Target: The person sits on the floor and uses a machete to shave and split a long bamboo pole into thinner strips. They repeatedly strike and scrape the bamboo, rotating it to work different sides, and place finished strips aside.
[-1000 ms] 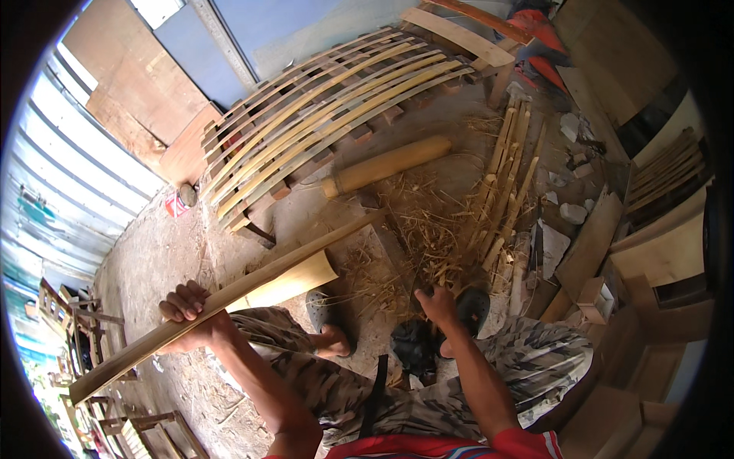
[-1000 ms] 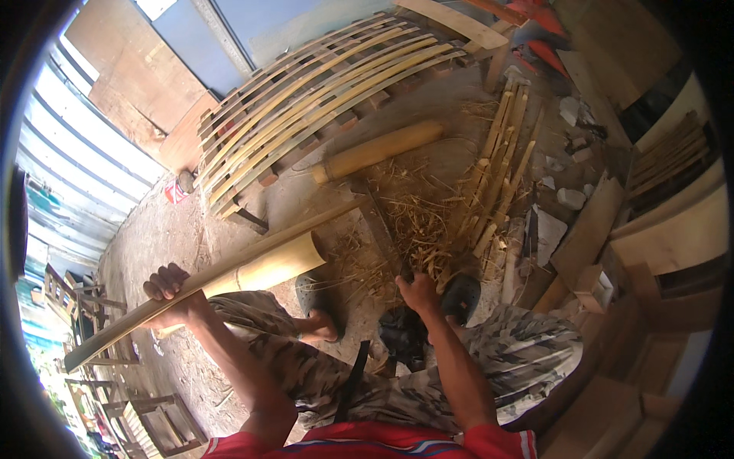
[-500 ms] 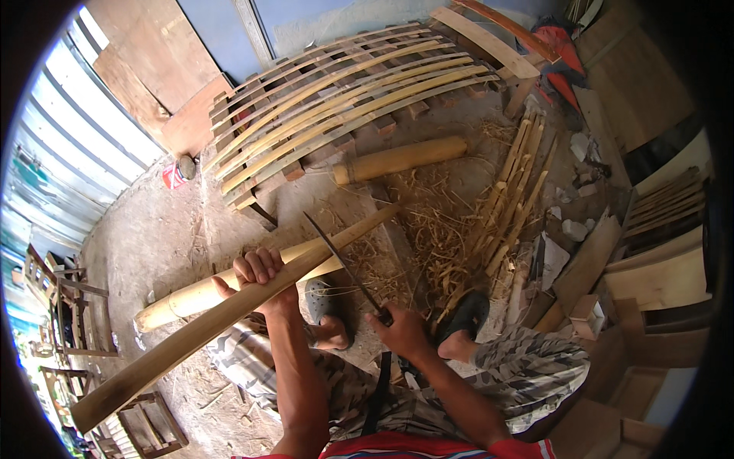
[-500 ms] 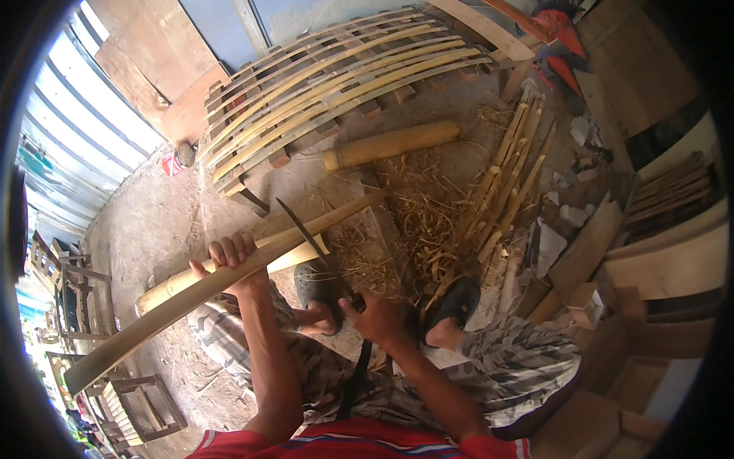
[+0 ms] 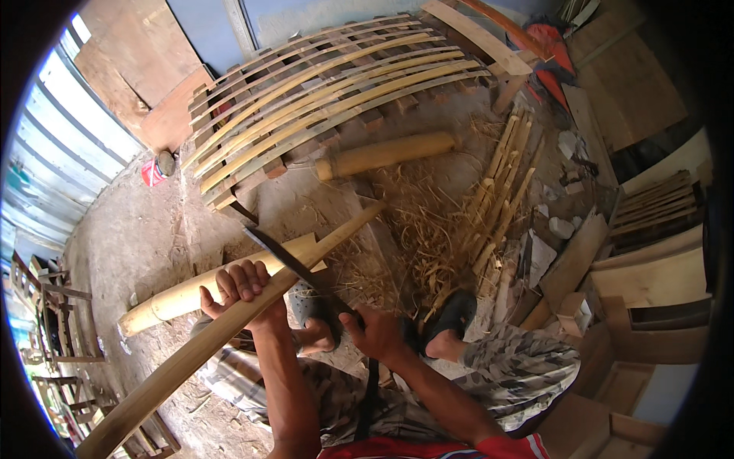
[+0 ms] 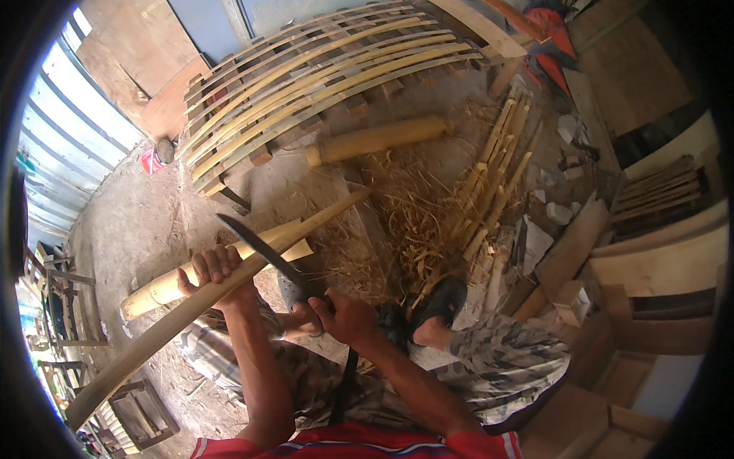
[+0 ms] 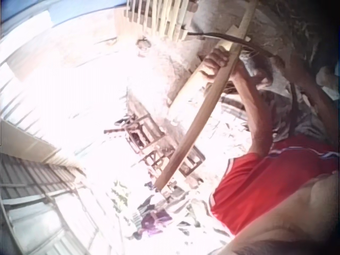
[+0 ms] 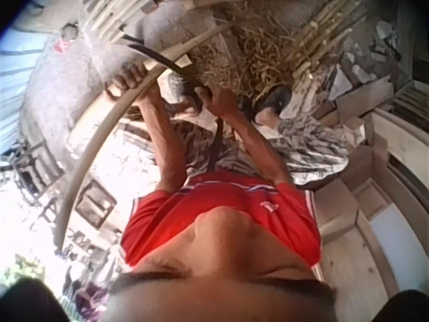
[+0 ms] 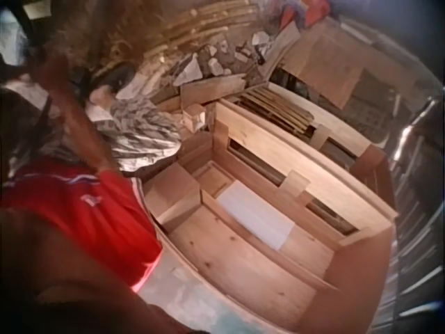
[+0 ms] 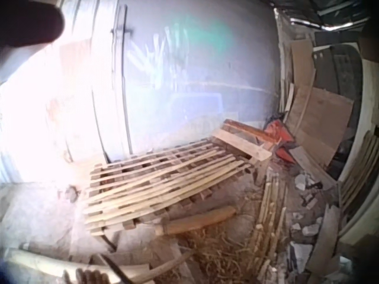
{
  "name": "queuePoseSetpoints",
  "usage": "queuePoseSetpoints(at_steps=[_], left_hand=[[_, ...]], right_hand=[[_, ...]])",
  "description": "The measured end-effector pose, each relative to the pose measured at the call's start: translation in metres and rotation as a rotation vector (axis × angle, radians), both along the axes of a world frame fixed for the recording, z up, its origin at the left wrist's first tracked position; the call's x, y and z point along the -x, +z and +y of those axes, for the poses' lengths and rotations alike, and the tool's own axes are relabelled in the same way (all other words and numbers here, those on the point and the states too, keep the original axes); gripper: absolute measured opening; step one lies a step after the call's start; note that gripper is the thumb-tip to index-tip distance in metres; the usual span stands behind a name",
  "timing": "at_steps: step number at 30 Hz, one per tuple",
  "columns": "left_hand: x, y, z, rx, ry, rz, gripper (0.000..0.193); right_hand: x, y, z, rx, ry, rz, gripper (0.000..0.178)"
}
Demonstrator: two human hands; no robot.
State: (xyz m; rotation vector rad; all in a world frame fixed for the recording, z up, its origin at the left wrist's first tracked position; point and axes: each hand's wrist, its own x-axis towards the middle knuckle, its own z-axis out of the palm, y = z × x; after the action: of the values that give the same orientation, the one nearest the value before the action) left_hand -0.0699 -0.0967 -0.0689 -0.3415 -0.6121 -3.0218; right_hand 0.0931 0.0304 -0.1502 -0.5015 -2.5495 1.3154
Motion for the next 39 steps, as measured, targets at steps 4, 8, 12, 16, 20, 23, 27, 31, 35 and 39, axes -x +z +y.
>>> queuePoseSetpoints(at_steps=[4, 8, 12, 16, 20, 23, 27, 31, 35, 39], left_hand=[[-0.006, 0.004, 0.004, -0.024, -0.011, -0.018, 0.055], [-0.004, 0.001, 0.002, -0.013, 0.005, -0.027, 0.055], [-0.007, 0.008, 0.006, -0.006, 0.065, -0.133, 0.054], [0.008, -0.005, -0.009, -0.004, 0.156, -0.195, 0.052], [0.005, -0.007, -0.012, -0.012, 0.128, -0.144, 0.053], [0.002, -0.007, -0.009, -0.024, 0.093, -0.137, 0.053], [0.001, -0.008, -0.013, -0.043, 0.086, -0.147, 0.053], [-0.002, -0.003, -0.005, -0.045, 0.084, -0.179, 0.053], [0.0, -0.003, -0.003, -0.05, 0.097, -0.185, 0.054], [-0.002, 0.001, -0.003, -0.037, 0.111, -0.181, 0.052]], right_hand=[[0.013, -0.044, 0.029, 0.109, -0.095, -0.169, 0.054], [0.021, -0.02, 0.028, 0.086, -0.022, -0.08, 0.049], [0.018, -0.022, 0.023, 0.088, 0.029, 0.029, 0.049], [0.028, -0.016, 0.016, 0.074, 0.043, -0.015, 0.052], [0.02, -0.009, 0.001, -0.006, 0.022, 0.027, 0.051], [0.02, -0.031, 0.02, 0.051, -0.032, -0.1, 0.055], [0.018, -0.013, 0.018, 0.06, 0.024, -0.095, 0.06], [0.012, -0.035, 0.017, 0.087, -0.017, -0.084, 0.061], [0.024, -0.061, 0.049, 0.093, -0.071, -0.188, 0.059], [0.017, -0.043, 0.019, 0.027, -0.038, 0.065, 0.063]])
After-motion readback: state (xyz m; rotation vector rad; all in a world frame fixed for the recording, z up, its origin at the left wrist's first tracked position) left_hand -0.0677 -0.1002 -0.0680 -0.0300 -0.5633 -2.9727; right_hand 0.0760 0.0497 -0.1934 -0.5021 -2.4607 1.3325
